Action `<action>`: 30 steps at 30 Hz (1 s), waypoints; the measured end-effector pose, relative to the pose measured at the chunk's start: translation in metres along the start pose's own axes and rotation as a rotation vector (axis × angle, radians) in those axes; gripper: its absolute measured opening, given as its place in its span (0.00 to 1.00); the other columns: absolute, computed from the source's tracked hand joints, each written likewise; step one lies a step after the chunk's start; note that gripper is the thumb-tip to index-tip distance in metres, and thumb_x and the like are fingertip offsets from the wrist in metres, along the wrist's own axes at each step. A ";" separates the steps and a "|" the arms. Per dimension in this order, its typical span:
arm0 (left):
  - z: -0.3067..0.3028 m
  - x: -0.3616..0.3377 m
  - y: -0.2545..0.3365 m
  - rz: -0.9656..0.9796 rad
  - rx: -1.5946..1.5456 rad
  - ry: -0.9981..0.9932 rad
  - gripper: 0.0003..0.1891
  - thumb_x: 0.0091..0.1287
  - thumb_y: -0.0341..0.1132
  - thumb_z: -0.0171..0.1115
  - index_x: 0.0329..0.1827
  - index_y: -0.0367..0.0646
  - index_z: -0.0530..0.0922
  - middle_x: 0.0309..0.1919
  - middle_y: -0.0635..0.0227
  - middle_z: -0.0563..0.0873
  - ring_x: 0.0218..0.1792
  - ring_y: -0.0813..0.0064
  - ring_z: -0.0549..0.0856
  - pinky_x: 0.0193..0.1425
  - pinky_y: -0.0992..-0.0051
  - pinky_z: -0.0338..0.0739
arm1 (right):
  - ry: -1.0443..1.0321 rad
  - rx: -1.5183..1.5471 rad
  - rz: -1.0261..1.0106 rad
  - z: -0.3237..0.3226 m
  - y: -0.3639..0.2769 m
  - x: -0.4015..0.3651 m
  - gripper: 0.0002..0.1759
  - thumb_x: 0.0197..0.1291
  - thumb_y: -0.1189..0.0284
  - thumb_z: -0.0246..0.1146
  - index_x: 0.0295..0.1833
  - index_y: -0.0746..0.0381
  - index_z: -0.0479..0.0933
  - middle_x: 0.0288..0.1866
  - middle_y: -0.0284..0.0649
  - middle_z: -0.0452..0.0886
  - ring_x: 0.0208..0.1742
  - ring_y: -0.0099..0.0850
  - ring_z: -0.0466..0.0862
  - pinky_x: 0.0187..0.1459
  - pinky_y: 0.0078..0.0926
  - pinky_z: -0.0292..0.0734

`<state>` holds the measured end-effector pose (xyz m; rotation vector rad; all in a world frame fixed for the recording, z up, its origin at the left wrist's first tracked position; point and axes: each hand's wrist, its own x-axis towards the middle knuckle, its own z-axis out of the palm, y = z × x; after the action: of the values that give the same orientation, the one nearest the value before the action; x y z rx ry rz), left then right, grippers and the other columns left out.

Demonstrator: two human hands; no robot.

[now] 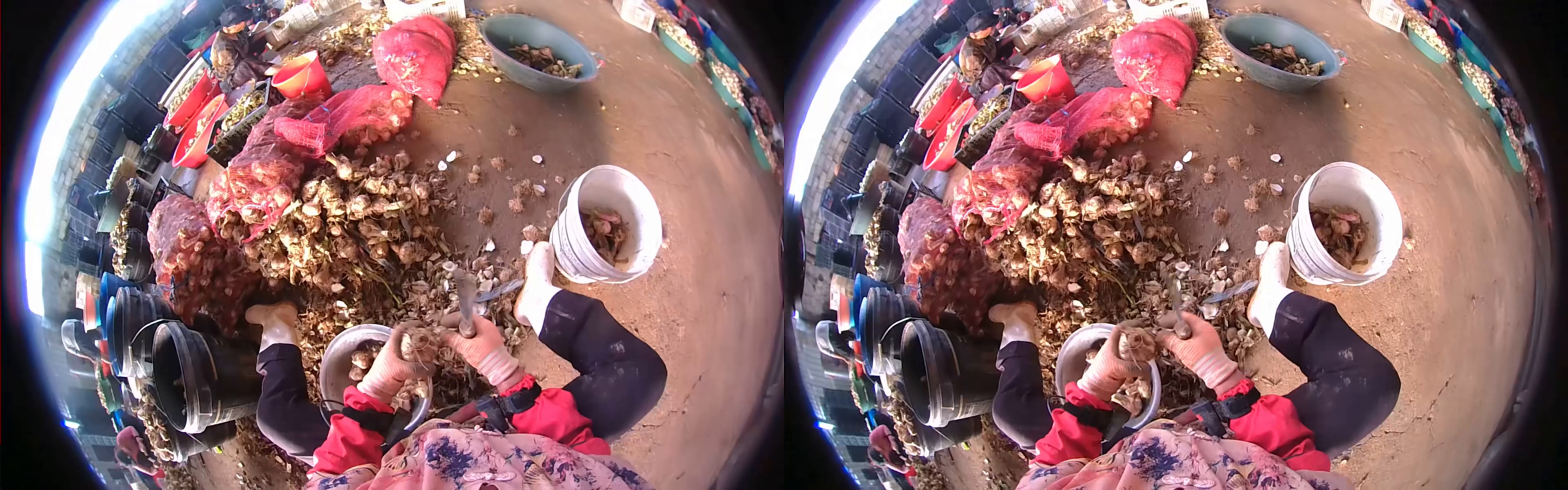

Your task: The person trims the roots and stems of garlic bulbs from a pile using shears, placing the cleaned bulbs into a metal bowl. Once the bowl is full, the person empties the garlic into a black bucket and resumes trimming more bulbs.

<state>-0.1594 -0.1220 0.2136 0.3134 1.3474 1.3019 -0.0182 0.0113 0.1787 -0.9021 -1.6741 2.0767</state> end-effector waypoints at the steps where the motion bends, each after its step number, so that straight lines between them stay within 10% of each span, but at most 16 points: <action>1: 0.002 -0.004 -0.005 0.073 -0.046 0.106 0.45 0.41 0.15 0.74 0.66 0.43 0.64 0.52 0.64 0.79 0.51 0.71 0.81 0.55 0.71 0.78 | 0.002 0.000 0.000 0.000 0.002 -0.006 0.10 0.63 0.73 0.64 0.48 0.64 0.79 0.39 0.28 0.80 0.40 0.23 0.81 0.42 0.22 0.78; 5: 0.001 -0.018 -0.011 0.110 -0.057 0.217 0.43 0.46 0.17 0.73 0.67 0.43 0.62 0.52 0.62 0.79 0.47 0.73 0.82 0.49 0.73 0.81 | -0.073 -0.731 -0.237 0.003 0.013 -0.029 0.12 0.50 0.65 0.69 0.41 0.55 0.81 0.42 0.43 0.79 0.41 0.48 0.81 0.43 0.41 0.78; 11: 0.012 -0.022 -0.026 0.257 -0.025 0.188 0.34 0.57 0.27 0.71 0.64 0.41 0.61 0.53 0.56 0.79 0.47 0.66 0.85 0.45 0.67 0.85 | -0.260 -0.917 -0.092 0.022 0.011 -0.029 0.13 0.47 0.70 0.66 0.42 0.57 0.80 0.42 0.44 0.78 0.46 0.48 0.81 0.46 0.45 0.77; 16: 0.024 -0.034 -0.021 0.264 0.223 0.229 0.29 0.59 0.26 0.69 0.60 0.40 0.62 0.50 0.56 0.80 0.45 0.62 0.85 0.43 0.65 0.85 | -0.266 -0.889 -0.162 0.018 0.028 -0.025 0.12 0.45 0.70 0.68 0.39 0.57 0.79 0.41 0.46 0.77 0.44 0.50 0.80 0.45 0.45 0.77; 20: 0.032 -0.028 -0.039 0.190 -0.239 0.419 0.32 0.54 0.21 0.70 0.60 0.42 0.63 0.46 0.56 0.79 0.40 0.64 0.84 0.42 0.64 0.84 | -0.246 -0.832 -0.205 0.020 0.058 -0.020 0.13 0.44 0.70 0.68 0.39 0.57 0.79 0.40 0.47 0.75 0.43 0.51 0.80 0.45 0.45 0.77; 25: 0.041 -0.061 -0.017 0.645 0.471 0.418 0.45 0.38 0.25 0.81 0.62 0.41 0.63 0.50 0.60 0.79 0.57 0.68 0.77 0.60 0.66 0.75 | -0.135 -0.775 0.366 -0.059 0.169 0.006 0.10 0.55 0.70 0.60 0.37 0.64 0.82 0.33 0.48 0.85 0.37 0.45 0.85 0.40 0.39 0.80; 26: 0.029 -0.064 -0.010 0.656 0.491 0.450 0.45 0.38 0.25 0.81 0.62 0.41 0.63 0.50 0.60 0.79 0.57 0.68 0.77 0.60 0.66 0.75 | 0.341 -0.595 0.482 -0.050 0.129 0.010 0.10 0.56 0.70 0.59 0.36 0.65 0.81 0.32 0.48 0.85 0.35 0.44 0.84 0.39 0.37 0.79; 30: 0.000 -0.048 0.001 0.466 -0.275 0.352 0.36 0.50 0.21 0.75 0.62 0.46 0.65 0.46 0.67 0.79 0.44 0.70 0.83 0.43 0.65 0.84 | 0.363 -0.228 0.042 -0.002 0.110 0.016 0.06 0.52 0.74 0.65 0.36 0.63 0.79 0.30 0.42 0.82 0.29 0.32 0.81 0.36 0.27 0.77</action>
<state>-0.1462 -0.1601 0.2393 0.2195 1.4077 1.9834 -0.0143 -0.0057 0.0686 -1.3054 -1.7203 1.6403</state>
